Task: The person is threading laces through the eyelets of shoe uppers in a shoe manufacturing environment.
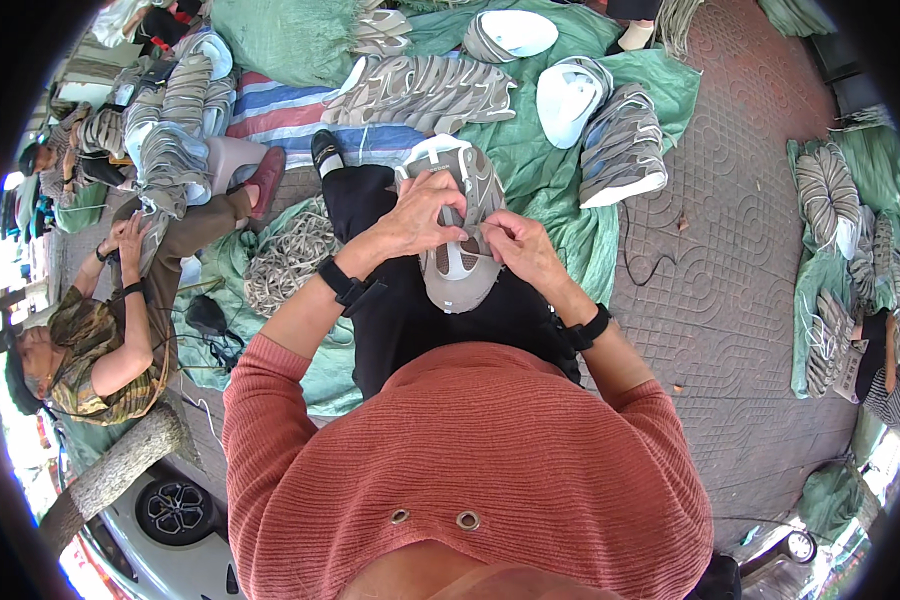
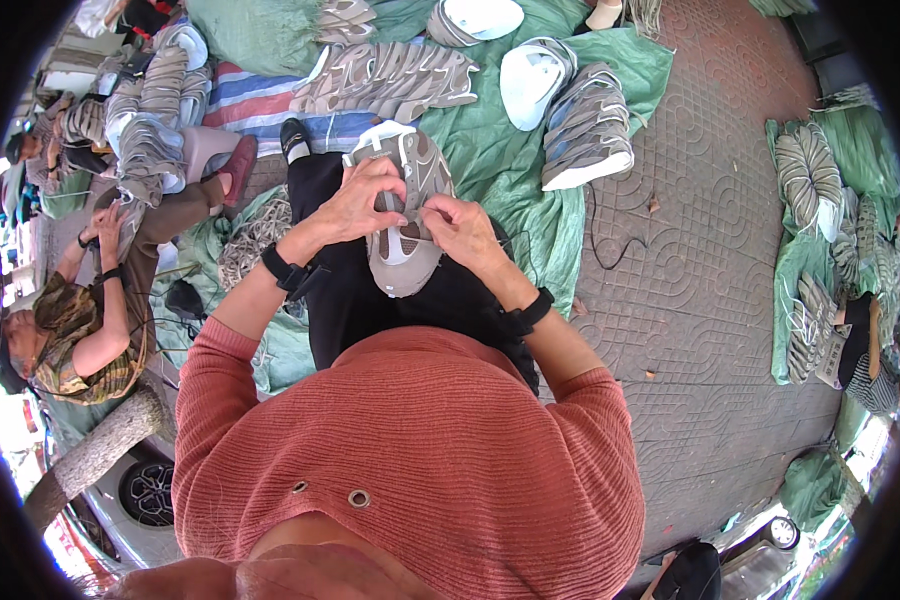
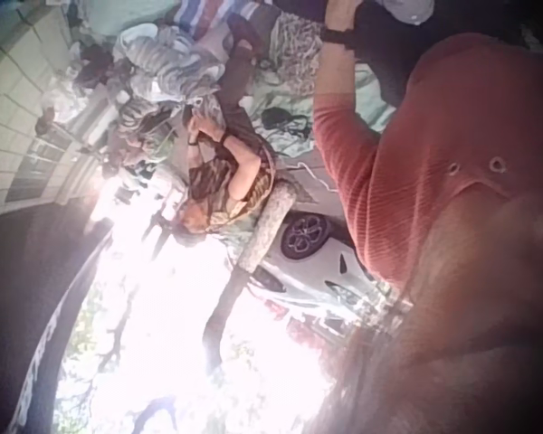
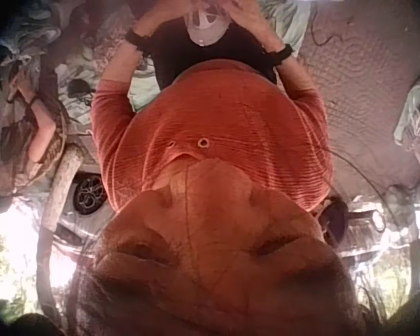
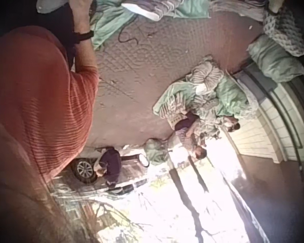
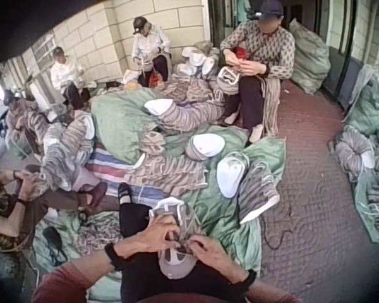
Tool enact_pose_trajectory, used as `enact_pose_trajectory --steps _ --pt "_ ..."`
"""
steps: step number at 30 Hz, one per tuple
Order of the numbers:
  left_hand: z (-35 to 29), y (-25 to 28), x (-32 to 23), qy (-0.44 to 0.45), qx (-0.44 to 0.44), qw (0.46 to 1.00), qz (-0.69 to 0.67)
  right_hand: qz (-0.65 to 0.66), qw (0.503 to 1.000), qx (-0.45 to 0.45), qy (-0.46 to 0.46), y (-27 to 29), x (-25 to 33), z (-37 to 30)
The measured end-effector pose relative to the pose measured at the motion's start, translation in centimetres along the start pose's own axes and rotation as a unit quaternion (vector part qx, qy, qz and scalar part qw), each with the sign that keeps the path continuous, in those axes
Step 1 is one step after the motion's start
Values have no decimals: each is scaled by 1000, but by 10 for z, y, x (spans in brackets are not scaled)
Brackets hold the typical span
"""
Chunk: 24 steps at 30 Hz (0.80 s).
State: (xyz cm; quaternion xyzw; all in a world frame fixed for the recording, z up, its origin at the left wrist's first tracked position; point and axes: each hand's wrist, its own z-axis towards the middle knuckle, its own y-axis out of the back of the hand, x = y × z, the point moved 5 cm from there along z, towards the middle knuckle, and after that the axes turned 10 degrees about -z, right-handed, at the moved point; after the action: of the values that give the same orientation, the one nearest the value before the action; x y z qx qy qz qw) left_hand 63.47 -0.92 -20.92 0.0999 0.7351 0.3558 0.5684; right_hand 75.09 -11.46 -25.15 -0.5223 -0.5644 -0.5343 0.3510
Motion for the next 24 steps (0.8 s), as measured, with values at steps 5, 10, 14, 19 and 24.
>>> enact_pose_trajectory --steps 5,10,14,19,24 --pt "-1 1 1 14 21 1000 -13 -57 997 -38 41 0 4 -1" --pt "0 1 0 19 16 999 -38 -64 994 -56 69 -5 1 -1" --pt "0 -5 0 -7 13 997 -81 -43 997 -41 43 -11 -3 6" --pt "2 -3 7 11 20 988 -154 -334 929 -34 155 10 23 14" --pt "3 -5 0 0 2 980 -198 -475 830 -35 290 22 71 24"
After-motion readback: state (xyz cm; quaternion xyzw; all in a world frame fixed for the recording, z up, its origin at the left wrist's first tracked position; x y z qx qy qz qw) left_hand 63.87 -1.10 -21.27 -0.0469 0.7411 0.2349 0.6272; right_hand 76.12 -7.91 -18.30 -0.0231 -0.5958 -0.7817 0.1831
